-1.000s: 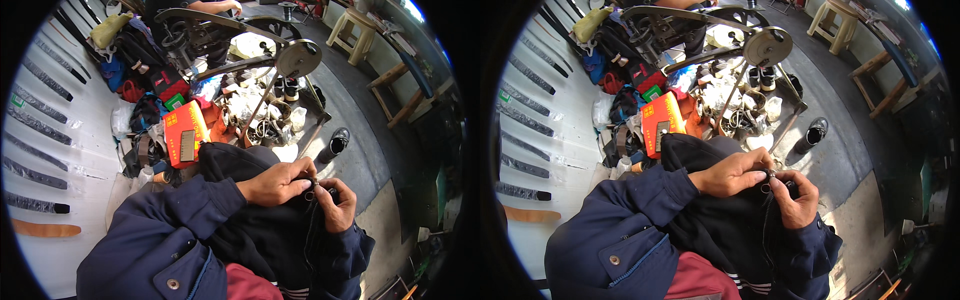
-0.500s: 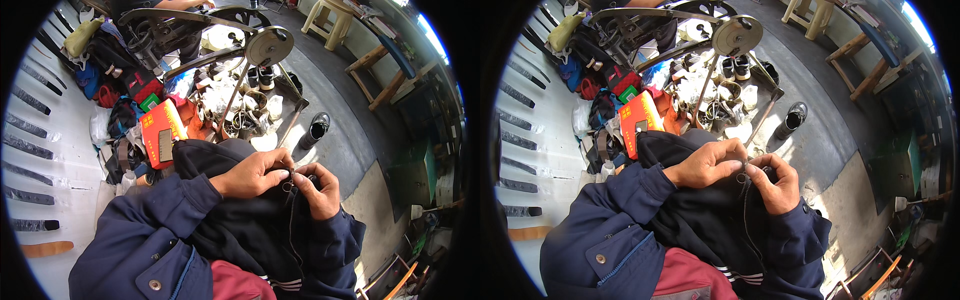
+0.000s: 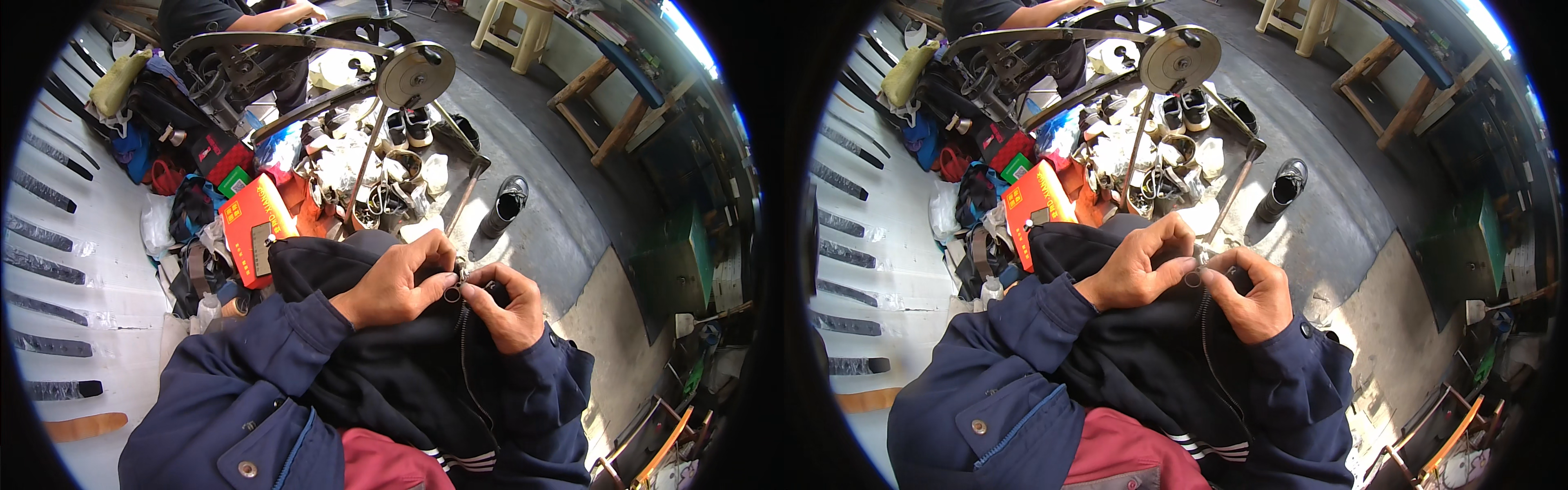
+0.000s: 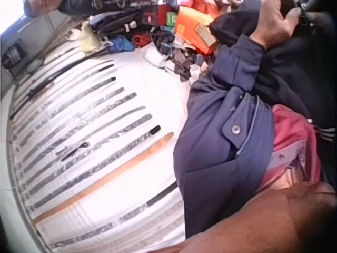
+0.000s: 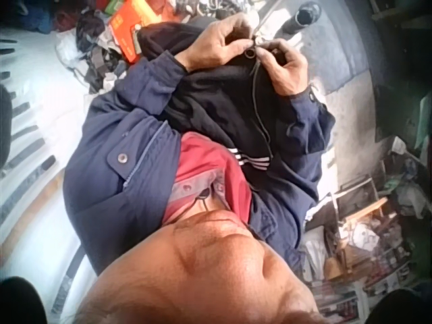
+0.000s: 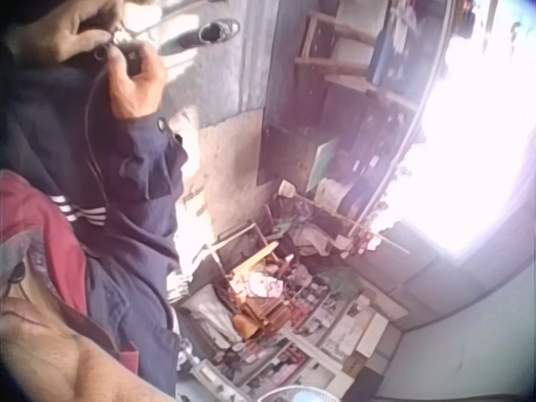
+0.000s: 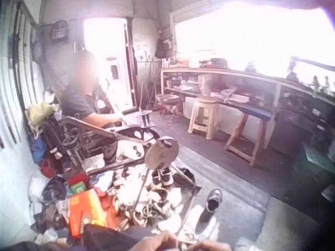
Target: The person repairs a zipper on a black jacket. They align the zipper teeth, use pliers to adjust the slider, apply glue from a small bottle to the zipper area, and then use scissors to trim excess material.
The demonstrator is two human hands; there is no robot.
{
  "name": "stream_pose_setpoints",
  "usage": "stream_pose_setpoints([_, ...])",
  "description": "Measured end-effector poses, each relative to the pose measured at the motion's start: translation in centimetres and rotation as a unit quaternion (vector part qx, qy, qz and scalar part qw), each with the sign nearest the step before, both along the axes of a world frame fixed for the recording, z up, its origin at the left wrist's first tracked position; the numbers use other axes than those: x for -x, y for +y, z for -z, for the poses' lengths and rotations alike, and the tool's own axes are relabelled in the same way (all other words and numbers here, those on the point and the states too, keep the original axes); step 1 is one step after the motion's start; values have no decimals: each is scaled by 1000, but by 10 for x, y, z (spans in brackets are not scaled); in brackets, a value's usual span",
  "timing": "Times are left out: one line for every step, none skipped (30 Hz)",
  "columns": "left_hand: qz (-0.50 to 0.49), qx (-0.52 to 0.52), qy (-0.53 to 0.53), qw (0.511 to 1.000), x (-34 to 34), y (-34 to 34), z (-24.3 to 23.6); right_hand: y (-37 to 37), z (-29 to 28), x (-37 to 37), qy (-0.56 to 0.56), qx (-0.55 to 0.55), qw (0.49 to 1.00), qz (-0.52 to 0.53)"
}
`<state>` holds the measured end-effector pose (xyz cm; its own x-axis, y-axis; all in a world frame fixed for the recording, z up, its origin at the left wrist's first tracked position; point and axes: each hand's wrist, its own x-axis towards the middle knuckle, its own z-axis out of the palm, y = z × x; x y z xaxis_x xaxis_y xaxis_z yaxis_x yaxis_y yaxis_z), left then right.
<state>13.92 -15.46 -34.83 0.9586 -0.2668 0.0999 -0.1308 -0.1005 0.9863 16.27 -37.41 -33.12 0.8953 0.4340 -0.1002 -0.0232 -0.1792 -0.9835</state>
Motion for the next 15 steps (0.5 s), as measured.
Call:
stream_pose_setpoints([14, -14, -1, 1000, 0, 1, -1, 0, 0, 0, -2, 4, 1000, 2])
stream_pose_setpoints([16, -20, -23, 999, -1, 2, -1, 0, 0, 0, -4, 8, 1000, 5])
stream_pose_setpoints([18, -26, -45, 998, -1, 3, -2, 0, 0, 1, -4, 20, 1000, 10])
stream_pose_setpoints([20, -34, -66, 997, -2, 3, -3, 0, 1, 1, -7, 9, 1000, 11])
stream_pose_setpoints([23, -53, -82, 995, -2, 2, -3, 1, 1, 1, -9, 6, 1000, 14])
stream_pose_setpoints([26, -74, -97, 992, -1, 2, -4, 1, 2, 2, -11, 3, 1000, 17])
stream_pose_setpoints([29, -95, -111, 989, -1, 2, -4, 2, 3, 2, -13, 4, 1000, 18])
stream_pose_setpoints([29, -99, -102, 989, -1, 2, -4, 2, 3, 2, -16, 4, 1000, 19])
stream_pose_setpoints([28, -93, -88, 991, -1, 1, -4, 2, 3, 2, -19, 6, 1000, 20])
stream_pose_setpoints([28, -83, -78, 993, -2, 0, -4, 1, 4, 2, -16, 7, 1000, 18])
stream_pose_setpoints([27, -73, -68, 995, -2, 0, -3, 0, 4, 1, -14, 9, 1000, 16])
stream_pose_setpoints([26, -71, -61, 995, -2, 0, -3, 0, 3, 1, -12, 11, 1000, 14])
stream_pose_setpoints([25, -69, -54, 996, -2, 1, -3, -1, 3, 1, -14, 16, 1000, 13])
stream_pose_setpoints([23, -64, -48, 997, -2, 2, -2, -1, 3, 1, -16, 20, 1000, 13])
stream_pose_setpoints([14, -72, -52, 996, -1, 1, -2, 0, 3, 1, -18, 25, 999, 12])
